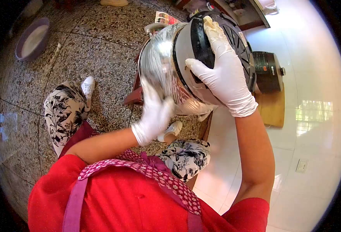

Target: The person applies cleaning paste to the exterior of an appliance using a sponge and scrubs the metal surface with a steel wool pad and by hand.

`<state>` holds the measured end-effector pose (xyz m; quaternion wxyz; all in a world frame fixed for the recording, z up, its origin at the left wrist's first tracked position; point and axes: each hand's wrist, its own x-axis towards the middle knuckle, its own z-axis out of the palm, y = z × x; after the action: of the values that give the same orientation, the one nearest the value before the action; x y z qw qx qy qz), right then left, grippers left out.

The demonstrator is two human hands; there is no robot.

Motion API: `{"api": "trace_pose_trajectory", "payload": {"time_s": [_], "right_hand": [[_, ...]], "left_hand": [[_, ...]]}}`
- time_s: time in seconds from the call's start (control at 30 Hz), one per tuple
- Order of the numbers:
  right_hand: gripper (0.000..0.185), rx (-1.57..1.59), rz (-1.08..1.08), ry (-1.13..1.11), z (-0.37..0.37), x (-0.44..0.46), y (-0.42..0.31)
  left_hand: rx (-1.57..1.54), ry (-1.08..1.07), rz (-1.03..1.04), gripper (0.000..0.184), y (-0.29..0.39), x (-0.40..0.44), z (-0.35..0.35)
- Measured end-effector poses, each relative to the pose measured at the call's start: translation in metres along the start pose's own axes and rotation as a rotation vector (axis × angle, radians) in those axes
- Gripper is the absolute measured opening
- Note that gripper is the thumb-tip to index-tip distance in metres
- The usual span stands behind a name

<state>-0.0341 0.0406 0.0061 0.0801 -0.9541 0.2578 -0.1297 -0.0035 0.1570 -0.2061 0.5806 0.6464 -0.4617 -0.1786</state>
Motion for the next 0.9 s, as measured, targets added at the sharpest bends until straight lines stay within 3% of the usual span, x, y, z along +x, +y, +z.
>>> {"api": "trace_pose_trajectory", "payload": {"time_s": [0.03, 0.17, 0.2, 0.27, 0.33, 0.4, 0.5, 0.53, 0.57, 0.63, 0.73, 0.83, 0.9], "right_hand": [[0.080, -0.007, 0.015, -0.003, 0.000, 0.000, 0.001], [0.080, -0.051, -0.024, 0.009, -0.001, 0.001, 0.000], [0.078, -0.054, -0.023, 0.005, -0.001, 0.001, -0.003], [0.080, -0.018, -0.035, 0.017, 0.002, 0.000, 0.000], [0.081, -0.042, -0.032, 0.022, 0.002, 0.002, -0.001], [0.072, -0.080, -0.089, 0.059, 0.005, 0.003, -0.003], [0.068, -0.092, -0.133, 0.053, 0.003, 0.002, -0.003], [0.082, -0.161, -0.196, 0.006, -0.001, 0.006, 0.007], [0.081, -0.145, -0.187, 0.030, 0.002, 0.004, 0.012], [0.081, -0.130, -0.172, 0.029, 0.001, 0.008, 0.007], [0.081, -0.160, -0.041, -0.015, -0.006, 0.012, -0.016], [0.082, -0.130, -0.012, -0.027, -0.009, 0.012, -0.019], [0.081, -0.118, -0.009, -0.012, -0.008, 0.009, -0.015]], "left_hand": [[-0.244, 0.040, -0.038, 0.085, 0.011, -0.021, 0.008], [-0.203, 0.124, -0.050, 0.089, 0.014, -0.004, 0.014], [-0.267, 0.152, -0.136, 0.084, 0.017, 0.023, -0.006], [-0.366, 0.191, -0.103, 0.070, -0.008, 0.068, -0.022], [-0.463, 0.142, 0.058, 0.053, -0.050, 0.113, -0.030], [-0.556, -0.007, 0.014, 0.048, -0.090, 0.159, -0.029], [-0.978, -0.157, -0.502, 0.055, -0.052, 0.173, -0.045], [-0.878, -0.140, -0.365, 0.055, -0.061, 0.167, -0.038], [-0.776, -0.108, -0.233, 0.055, -0.071, 0.161, -0.031], [-0.173, -0.025, 0.087, 0.059, -0.040, 0.113, -0.050], [-0.118, 0.188, 0.096, 0.080, -0.001, 0.022, -0.008], [0.136, 0.086, 0.548, 0.105, -0.027, -0.028, 0.021], [0.218, 0.122, 0.590, 0.108, -0.035, -0.019, 0.023]]}}
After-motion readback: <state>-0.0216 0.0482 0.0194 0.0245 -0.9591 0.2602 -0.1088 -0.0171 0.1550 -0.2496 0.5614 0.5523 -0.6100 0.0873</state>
